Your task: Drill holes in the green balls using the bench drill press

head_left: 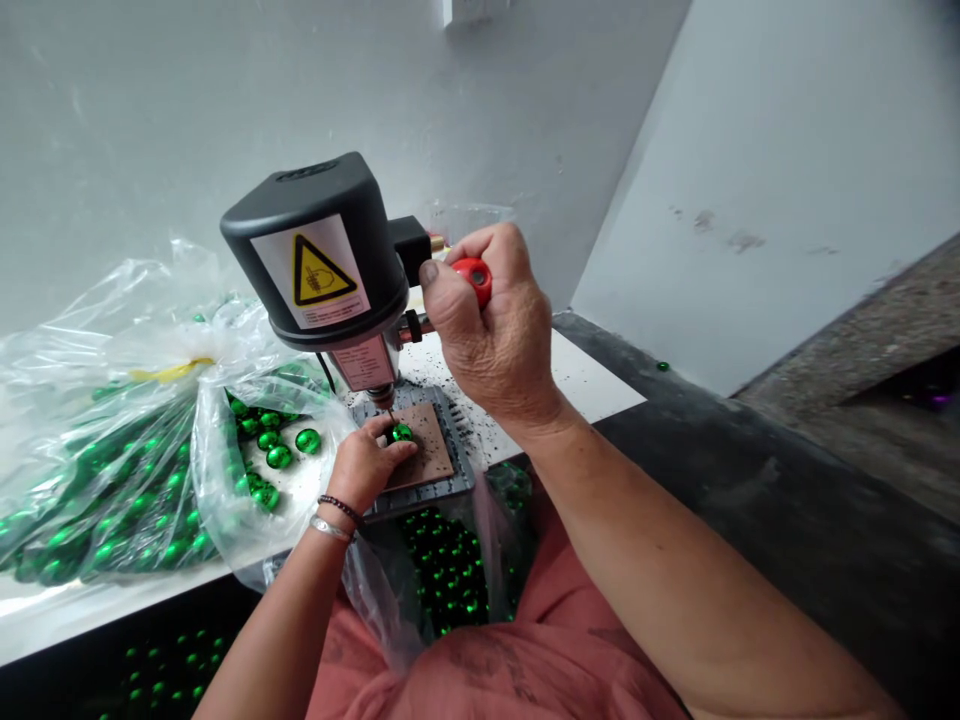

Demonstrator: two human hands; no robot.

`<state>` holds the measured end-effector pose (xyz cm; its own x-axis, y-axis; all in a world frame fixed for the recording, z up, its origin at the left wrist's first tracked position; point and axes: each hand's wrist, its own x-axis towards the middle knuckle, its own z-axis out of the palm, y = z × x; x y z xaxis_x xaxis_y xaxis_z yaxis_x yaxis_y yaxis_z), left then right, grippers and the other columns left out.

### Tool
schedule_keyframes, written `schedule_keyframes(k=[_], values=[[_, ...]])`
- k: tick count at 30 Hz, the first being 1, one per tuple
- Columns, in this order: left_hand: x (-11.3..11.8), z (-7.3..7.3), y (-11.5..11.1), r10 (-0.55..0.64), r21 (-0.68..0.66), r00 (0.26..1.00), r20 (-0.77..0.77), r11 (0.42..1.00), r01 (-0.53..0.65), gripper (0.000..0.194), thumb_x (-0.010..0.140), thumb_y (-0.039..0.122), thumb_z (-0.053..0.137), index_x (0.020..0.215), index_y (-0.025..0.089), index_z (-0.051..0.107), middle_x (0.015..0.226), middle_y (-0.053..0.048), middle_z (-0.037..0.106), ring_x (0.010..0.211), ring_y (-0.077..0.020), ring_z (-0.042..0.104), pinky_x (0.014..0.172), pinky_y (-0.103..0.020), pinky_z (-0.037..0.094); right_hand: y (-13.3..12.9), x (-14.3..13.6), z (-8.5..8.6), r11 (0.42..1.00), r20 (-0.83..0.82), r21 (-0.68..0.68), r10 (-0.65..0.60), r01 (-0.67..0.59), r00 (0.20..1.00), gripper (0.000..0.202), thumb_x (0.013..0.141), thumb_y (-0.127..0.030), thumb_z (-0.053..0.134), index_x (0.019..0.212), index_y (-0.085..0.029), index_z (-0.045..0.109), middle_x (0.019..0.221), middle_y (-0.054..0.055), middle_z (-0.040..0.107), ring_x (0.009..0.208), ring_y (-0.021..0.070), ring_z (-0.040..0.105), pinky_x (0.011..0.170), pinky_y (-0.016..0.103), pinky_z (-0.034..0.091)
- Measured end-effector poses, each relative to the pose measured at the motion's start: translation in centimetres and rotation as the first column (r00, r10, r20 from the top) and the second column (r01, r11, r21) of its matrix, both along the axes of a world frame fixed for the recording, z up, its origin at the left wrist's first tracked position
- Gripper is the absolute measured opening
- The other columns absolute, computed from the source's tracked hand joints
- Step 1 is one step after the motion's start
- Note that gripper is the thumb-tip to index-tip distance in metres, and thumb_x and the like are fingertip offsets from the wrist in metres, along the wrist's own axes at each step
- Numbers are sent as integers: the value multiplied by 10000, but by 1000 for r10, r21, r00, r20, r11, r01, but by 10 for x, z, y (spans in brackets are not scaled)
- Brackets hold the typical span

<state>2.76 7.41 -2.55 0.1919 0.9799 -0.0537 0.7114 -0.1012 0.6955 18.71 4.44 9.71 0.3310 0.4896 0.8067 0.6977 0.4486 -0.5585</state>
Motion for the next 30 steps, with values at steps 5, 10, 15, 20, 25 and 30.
schedule_keyframes(k=[5, 10, 15, 20, 25, 30], values=[[3, 4, 0, -51, 51, 997, -64, 997, 55, 372, 667, 333, 632, 1017, 208, 648, 914, -23, 677, 841, -176, 595, 762, -266, 423, -3, 0, 0, 1000, -14, 2, 10, -10, 1000, 233, 821, -423, 374, 786, -200, 431, 601, -59, 383, 513, 19, 412, 509, 168, 395], [4, 3, 0, -96, 95, 990, -101, 990, 106, 291, 683, 313, 615, 945, 198, 664, 954, -34, 669, 887, -179, 579, 796, -273, 407, -11, 1, -3, 1000, -12, 20, 8, -8, 1000, 143, 758, -299, 484, 693, -195, 410, 537, -77, 343, 473, 18, 306, 506, 171, 377], [5, 2, 0, -68, 79, 984, -164, 994, 82, 239, 686, 331, 607, 872, 195, 670, 895, -38, 672, 836, -180, 576, 739, -266, 409, -21, 1, -13, 999, 92, 37, -28, 25, 995, 112, 717, -206, 492, 663, -194, 395, 505, -82, 346, 446, 26, 292, 462, 184, 341], [5, 2, -1, -71, 58, 982, -174, 995, 83, 240, 687, 334, 605, 881, 211, 674, 866, -33, 674, 778, -171, 585, 702, -259, 409, -26, -2, -31, 996, 122, 84, -31, 21, 992, 39, 738, -190, 482, 734, -192, 444, 524, -70, 388, 442, 38, 326, 440, 197, 325], [5, -1, -2, -44, 78, 978, -202, 995, 61, 304, 697, 371, 593, 936, 199, 671, 970, -65, 657, 887, -203, 582, 773, -287, 411, -25, -3, -41, 992, 116, 123, -3, -11, 993, 59, 741, -163, 480, 786, -191, 504, 542, -62, 441, 442, 37, 351, 444, 197, 336], [5, -2, -4, -37, 95, 982, -186, 994, 55, 275, 713, 360, 580, 915, 196, 666, 946, -67, 659, 893, -199, 581, 792, -285, 411, -24, -5, -50, 991, 88, 130, 4, -15, 996, 47, 742, -168, 479, 775, -199, 491, 590, -43, 497, 490, 57, 425, 467, 211, 364]])
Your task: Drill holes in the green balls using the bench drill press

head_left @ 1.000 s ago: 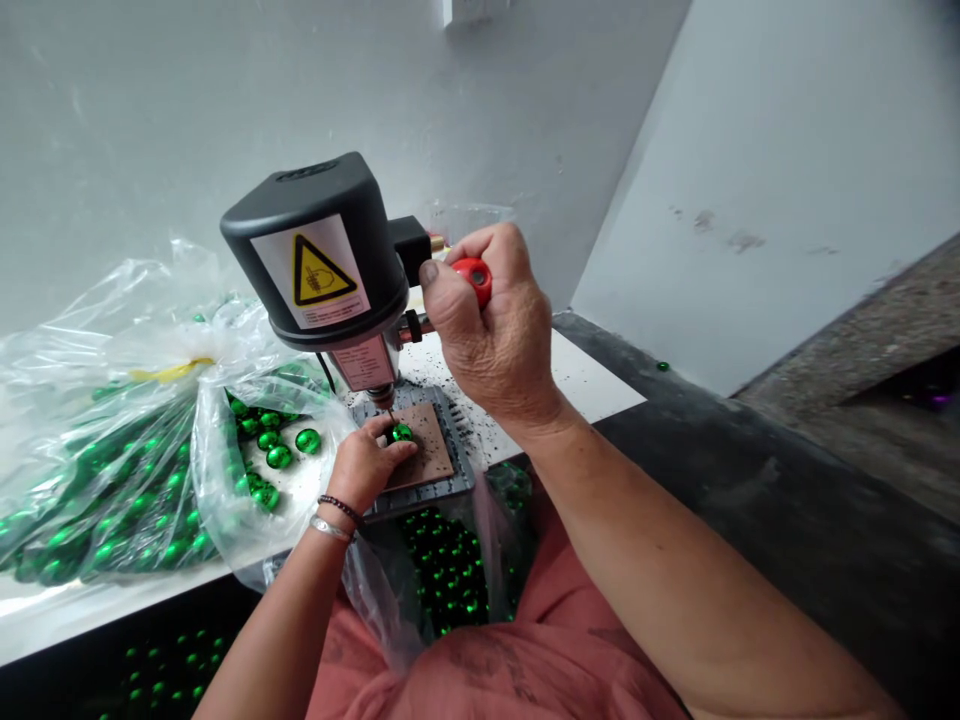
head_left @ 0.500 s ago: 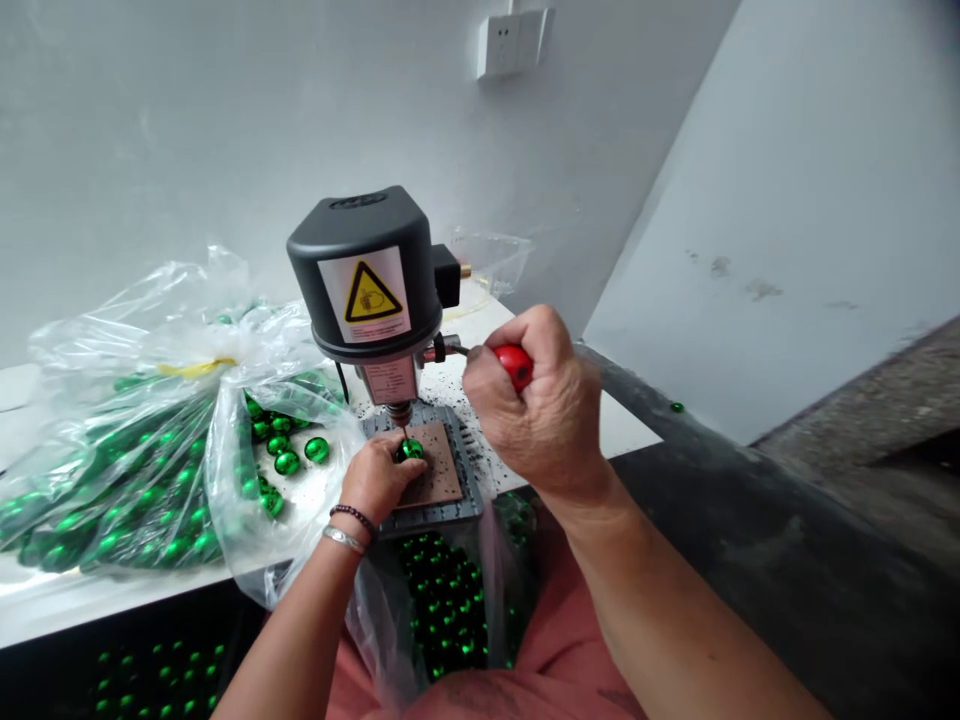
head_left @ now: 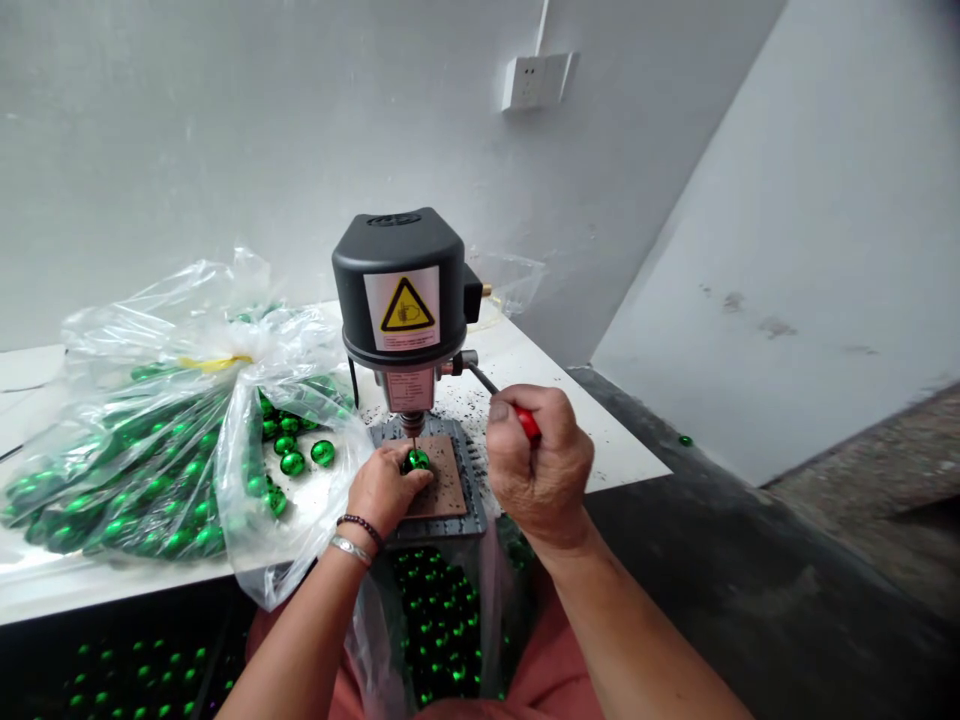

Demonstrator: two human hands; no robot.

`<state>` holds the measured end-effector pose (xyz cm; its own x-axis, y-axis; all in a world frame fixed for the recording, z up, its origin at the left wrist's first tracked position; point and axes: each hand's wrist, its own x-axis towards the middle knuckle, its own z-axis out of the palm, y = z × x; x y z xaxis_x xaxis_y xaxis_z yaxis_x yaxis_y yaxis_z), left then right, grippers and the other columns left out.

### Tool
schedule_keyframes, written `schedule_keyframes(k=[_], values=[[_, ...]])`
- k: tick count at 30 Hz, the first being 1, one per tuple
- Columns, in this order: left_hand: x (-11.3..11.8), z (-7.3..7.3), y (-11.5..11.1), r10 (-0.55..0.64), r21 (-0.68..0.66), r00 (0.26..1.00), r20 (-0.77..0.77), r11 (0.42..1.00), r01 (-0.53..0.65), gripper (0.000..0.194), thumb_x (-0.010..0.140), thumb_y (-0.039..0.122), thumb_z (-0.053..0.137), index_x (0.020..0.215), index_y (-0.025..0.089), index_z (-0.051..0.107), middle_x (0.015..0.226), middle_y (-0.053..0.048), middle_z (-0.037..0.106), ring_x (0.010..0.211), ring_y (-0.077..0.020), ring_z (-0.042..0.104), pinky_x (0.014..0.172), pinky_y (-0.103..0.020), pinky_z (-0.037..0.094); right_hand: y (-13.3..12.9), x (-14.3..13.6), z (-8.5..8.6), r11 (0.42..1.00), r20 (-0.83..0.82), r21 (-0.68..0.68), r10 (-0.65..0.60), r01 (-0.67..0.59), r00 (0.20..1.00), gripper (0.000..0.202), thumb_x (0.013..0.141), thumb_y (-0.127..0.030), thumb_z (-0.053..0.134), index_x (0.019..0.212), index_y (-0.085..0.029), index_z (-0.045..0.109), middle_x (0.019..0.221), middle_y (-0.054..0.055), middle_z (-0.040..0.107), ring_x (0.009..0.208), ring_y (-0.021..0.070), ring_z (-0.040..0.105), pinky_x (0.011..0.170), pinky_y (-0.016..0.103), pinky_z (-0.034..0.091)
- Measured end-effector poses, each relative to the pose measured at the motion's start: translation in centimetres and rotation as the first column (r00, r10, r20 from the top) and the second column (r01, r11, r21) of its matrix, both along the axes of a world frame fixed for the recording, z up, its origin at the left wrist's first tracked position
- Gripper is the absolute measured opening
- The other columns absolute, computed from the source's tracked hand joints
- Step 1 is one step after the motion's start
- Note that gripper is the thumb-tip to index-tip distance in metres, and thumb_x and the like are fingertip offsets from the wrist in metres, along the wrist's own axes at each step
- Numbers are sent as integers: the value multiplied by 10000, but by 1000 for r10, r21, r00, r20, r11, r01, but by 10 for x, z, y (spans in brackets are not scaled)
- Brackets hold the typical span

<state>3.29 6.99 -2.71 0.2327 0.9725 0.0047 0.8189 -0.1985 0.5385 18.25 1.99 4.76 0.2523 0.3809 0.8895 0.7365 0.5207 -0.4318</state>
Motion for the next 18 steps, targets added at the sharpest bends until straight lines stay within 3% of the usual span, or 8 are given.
schedule_keyframes(k=[10, 18], values=[[0, 2, -5, 16, 4, 997, 78, 1000, -17, 224, 699, 333, 609, 878, 211, 665, 946, -51, 663, 905, -187, 583, 797, -263, 418, 2, -5, -16, 1000, -78, -7, 0, -1, 997, 55, 769, -169, 454, 803, -187, 493, 659, -19, 541, 579, 69, 507, 506, 200, 403], [0, 5, -6, 35, -31, 997, 64, 999, -33, 309, 706, 338, 601, 986, 216, 645, 1056, -60, 640, 968, -188, 570, 837, -258, 404, 0, -6, -39, 1000, -70, -9, 22, -22, 997, 77, 783, -157, 440, 836, -176, 492, 728, -7, 556, 647, 62, 529, 607, 195, 451]])
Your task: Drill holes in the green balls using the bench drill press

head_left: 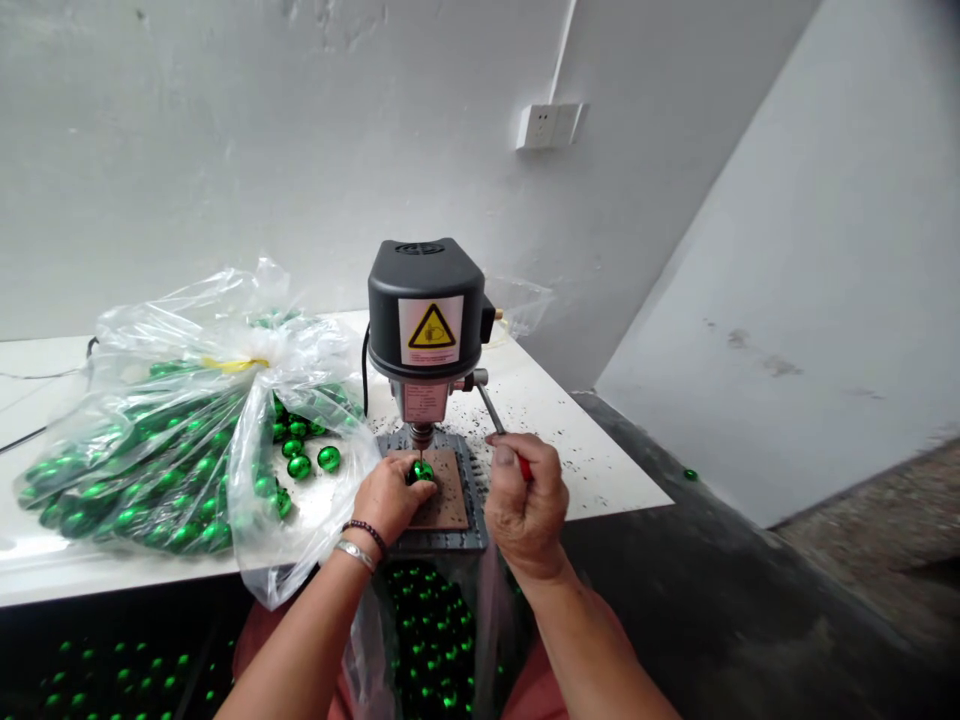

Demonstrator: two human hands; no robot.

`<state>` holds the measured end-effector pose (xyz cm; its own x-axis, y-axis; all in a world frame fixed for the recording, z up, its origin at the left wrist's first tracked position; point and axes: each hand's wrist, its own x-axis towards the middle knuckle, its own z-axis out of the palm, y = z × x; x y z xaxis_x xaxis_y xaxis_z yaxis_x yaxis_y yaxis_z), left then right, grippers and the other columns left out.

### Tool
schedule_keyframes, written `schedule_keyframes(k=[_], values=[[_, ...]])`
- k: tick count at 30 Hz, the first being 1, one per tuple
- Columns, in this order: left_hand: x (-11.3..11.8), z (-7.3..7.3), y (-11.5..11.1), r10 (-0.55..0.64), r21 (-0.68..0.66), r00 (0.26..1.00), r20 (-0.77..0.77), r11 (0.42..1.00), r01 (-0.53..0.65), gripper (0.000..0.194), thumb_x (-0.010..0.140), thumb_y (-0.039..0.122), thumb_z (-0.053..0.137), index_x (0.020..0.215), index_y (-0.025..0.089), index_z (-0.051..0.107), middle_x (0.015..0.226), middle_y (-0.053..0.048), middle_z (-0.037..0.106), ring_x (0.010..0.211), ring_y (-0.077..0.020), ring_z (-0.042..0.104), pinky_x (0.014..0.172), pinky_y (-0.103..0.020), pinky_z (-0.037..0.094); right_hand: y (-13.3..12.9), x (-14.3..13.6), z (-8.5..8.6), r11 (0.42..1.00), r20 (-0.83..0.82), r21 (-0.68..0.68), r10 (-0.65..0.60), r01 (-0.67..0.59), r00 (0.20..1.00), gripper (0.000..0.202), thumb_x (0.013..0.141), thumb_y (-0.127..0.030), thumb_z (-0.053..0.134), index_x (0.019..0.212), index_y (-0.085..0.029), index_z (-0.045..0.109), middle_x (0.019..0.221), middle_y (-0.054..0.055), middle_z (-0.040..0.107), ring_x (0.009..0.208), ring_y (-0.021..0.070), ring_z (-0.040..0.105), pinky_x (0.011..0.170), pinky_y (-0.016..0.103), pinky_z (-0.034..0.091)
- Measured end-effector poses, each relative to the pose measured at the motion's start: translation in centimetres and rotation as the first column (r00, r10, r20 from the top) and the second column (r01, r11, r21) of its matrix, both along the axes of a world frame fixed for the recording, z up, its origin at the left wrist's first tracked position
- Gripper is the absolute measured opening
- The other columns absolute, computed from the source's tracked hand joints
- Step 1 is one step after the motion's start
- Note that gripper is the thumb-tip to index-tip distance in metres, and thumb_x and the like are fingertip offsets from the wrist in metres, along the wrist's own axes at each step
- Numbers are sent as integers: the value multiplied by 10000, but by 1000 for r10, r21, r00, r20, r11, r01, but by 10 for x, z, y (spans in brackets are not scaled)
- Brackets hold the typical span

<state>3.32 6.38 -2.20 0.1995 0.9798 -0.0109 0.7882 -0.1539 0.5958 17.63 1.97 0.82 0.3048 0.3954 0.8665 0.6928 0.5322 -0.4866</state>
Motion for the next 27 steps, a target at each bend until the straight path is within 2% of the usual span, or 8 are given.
schedule_keyframes(k=[3, 6, 11, 15, 20, 22, 24, 27], values=[[-1, -3, 1, 9, 6, 1000, -2, 1000, -9, 319, 700, 340, 605, 989, 209, 645, 1056, -67, 641, 971, -193, 568, 839, -266, 402, 1, 0, 15, 1000, -22, -1, -25, 25, 999, 54, 791, -179, 445, 806, -177, 497, 677, -24, 545, 576, 46, 493, 547, 174, 411], [-2, -5, 1, 12, 21, 1000, 1, 1000, -12, 326, 693, 337, 608, 988, 206, 649, 1022, -65, 651, 943, -195, 573, 824, -277, 404, 8, 2, 53, 998, -38, -21, -61, 60, 997, 101, 800, -233, 446, 743, -171, 501, 576, -44, 490, 508, 35, 431, 504, 166, 363], [-7, -6, -7, 30, 6, 995, 94, 999, -31, 331, 672, 284, 618, 988, 196, 654, 919, -48, 666, 846, -183, 584, 774, -278, 423, 28, 8, 110, 977, -56, -213, -40, 27, 998, 253, 793, -367, 426, 647, -166, 473, 524, -43, 452, 500, 40, 378, 517, 194, 328], [-17, 0, -27, 58, -26, 982, 179, 998, -54, 435, 647, 304, 647, 1065, 186, 632, 987, -67, 641, 902, -198, 573, 823, -294, 424, 36, 10, 115, 970, -84, -244, -35, 14, 996, 272, 793, -398, 415, 647, -174, 462, 524, -50, 430, 509, 44, 360, 546, 213, 320], [-30, 12, -53, -76, -145, 952, 296, 982, 124, 524, 574, 352, 720, 1070, 202, 640, 1044, -72, 624, 935, -215, 565, 859, -301, 419, 35, 8, 109, 977, -118, -213, -18, -7, 993, 267, 797, -379, 419, 620, -179, 419, 507, -61, 368, 500, 42, 315, 541, 215, 304], [-33, 14, -58, -2, -253, 918, 397, 961, 112, 548, 572, 425, 717, 1059, 184, 642, 954, -70, 639, 848, -196, 576, 785, -293, 448, 34, 8, 108, 980, -123, -199, -6, -19, 992, 268, 798, -382, 419, 621, -181, 410, 504, -63, 356, 498, 42, 305, 534, 213, 297], [-35, 14, -57, 212, -391, 800, 561, 920, 30, 514, 645, 510, 636, 1015, 154, 644, 833, -58, 630, 683, -142, 559, 648, -262, 463, 33, 7, 107, 983, -128, -181, 4, -27, 992, 263, 801, -379, 413, 625, -183, 404, 510, -63, 351, 502, 42, 305, 532, 213, 295], [-34, 17, -52, 567, -629, 392, 724, 776, 39, 473, 758, 572, 463, 890, 146, 622, 784, -46, 600, 571, -100, 525, 515, -231, 446, 32, 7, 105, 987, -133, -161, 6, -27, 991, 256, 804, -368, 409, 627, -185, 396, 520, -61, 353, 511, 45, 308, 536, 215, 298]])
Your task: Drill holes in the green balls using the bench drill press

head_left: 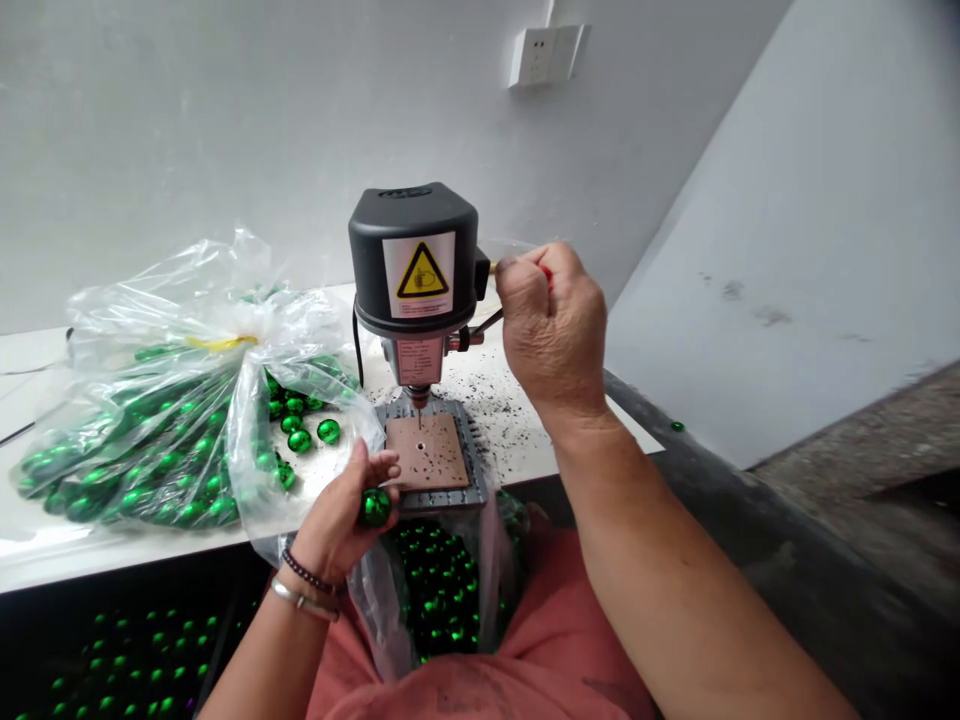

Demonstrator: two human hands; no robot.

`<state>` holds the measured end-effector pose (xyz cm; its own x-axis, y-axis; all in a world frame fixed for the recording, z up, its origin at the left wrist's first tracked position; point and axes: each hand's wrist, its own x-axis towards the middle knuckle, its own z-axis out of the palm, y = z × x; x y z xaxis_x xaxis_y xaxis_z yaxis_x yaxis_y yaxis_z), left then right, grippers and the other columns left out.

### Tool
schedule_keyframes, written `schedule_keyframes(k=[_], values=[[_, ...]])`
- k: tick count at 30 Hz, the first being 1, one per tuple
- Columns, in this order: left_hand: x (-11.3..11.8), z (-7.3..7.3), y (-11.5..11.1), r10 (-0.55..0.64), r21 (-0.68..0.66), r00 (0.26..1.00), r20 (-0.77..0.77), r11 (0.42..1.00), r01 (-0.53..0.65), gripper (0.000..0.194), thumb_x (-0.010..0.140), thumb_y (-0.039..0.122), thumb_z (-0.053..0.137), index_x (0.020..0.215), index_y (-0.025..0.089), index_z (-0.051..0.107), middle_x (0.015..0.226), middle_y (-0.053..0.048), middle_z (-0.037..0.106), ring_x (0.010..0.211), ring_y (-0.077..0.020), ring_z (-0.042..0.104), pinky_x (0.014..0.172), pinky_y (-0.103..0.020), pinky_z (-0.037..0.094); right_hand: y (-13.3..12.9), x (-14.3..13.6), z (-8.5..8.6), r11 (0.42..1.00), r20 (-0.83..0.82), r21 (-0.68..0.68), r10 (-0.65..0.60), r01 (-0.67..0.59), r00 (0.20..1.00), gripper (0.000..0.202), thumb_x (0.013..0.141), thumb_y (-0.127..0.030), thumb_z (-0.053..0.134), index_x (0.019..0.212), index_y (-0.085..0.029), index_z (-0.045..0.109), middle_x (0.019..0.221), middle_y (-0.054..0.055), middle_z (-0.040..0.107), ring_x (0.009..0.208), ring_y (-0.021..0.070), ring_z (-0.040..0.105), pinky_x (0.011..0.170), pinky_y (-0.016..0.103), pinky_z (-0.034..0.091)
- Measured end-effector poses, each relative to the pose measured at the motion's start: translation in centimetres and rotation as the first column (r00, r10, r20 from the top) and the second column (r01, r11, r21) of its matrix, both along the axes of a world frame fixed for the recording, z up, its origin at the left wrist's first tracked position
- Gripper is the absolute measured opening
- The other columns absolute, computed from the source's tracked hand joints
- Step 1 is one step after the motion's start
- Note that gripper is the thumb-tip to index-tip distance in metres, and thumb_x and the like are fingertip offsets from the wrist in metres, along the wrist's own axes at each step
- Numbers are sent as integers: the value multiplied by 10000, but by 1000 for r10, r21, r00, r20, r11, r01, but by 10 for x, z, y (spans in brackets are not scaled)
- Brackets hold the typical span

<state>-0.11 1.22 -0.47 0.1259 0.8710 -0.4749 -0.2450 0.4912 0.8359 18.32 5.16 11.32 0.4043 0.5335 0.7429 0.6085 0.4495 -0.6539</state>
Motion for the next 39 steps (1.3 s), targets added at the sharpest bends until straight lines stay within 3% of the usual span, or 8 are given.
schedule_keyframes(k=[4, 10, 15, 18, 21, 27, 33, 39], values=[[1, 10, 7, 97, -180, 914, 393, 983, -28, 444, 829, 513, 378, 796, 120, 582, 749, -85, 589, 699, -159, 596, 592, -274, 513, 0, 0, 0, 1000, -3, -12, 4, -4, 1000, 258, 804, -390, 413, 645, -186, 411, 524, -60, 372, 510, 45, 321, 539, 216, 311], [4, 10, 9, 127, -161, 891, 436, 985, -61, 122, 764, 42, 469, 717, 76, 576, 769, -91, 615, 842, -185, 615, 820, -332, 521, 0, 1, 0, 1000, 4, -14, 5, -5, 1000, 244, 805, -375, 420, 658, -181, 429, 527, -58, 380, 505, 38, 322, 532, 209, 314], [4, 1, 14, 43, 11, 977, 211, 999, -47, 46, 730, 118, 575, 770, 110, 595, 770, -37, 618, 731, -119, 609, 707, -252, 535, 0, 3, -2, 1000, 26, -13, 9, -9, 1000, 261, 808, -390, 421, 646, -186, 414, 523, -62, 347, 502, 34, 307, 529, 202, 315], [4, 1, 23, -31, 121, 999, -19, 992, 33, 271, 685, 227, 645, 936, 141, 591, 734, -3, 603, 560, -50, 540, 472, -144, 424, 0, 3, -3, 1000, 24, -1, 18, -18, 1000, 276, 804, -418, 420, 652, -188, 415, 525, -64, 353, 496, 34, 314, 519, 200, 321], [5, -1, 35, -53, 238, 980, -191, 966, 98, 389, 632, 270, 672, 978, 127, 564, 707, -3, 607, 565, -68, 544, 452, -155, 370, 0, 4, -5, 1000, 26, 14, 24, -24, 999, 273, 806, -422, 420, 664, -189, 424, 532, -62, 365, 490, 33, 333, 500, 194, 324], [11, -21, 55, -74, 302, 904, -421, 928, 217, 449, 568, 292, 700, 956, 115, 559, 916, -78, 666, 803, -165, 621, 695, -271, 482, -2, 4, -7, 999, 55, 34, 23, -25, 998, 274, 823, -426, 396, 679, -195, 423, 551, -50, 361, 497, 36, 410, 496, 184, 352], [19, -31, 61, -103, 286, 840, -533, 912, 294, 463, 601, 300, 670, 1026, 140, 578, 887, -66, 677, 747, -170, 629, 624, -272, 490, -3, 6, -7, 999, 69, 29, 41, -43, 997, 268, 827, -421, 387, 683, -196, 414, 554, -53, 361, 514, 38, 453, 522, 181, 374], [28, -21, 61, -22, 297, 607, -794, 858, 420, 451, 627, 308, 649, 1048, 153, 609, 833, -42, 665, 743, -171, 601, 694, -291, 471, -5, 6, -7, 998, 84, 39, 51, -55, 995, 257, 828, -403, 387, 681, -193, 408, 553, -56, 365, 528, 34, 445, 546, 180, 381]])
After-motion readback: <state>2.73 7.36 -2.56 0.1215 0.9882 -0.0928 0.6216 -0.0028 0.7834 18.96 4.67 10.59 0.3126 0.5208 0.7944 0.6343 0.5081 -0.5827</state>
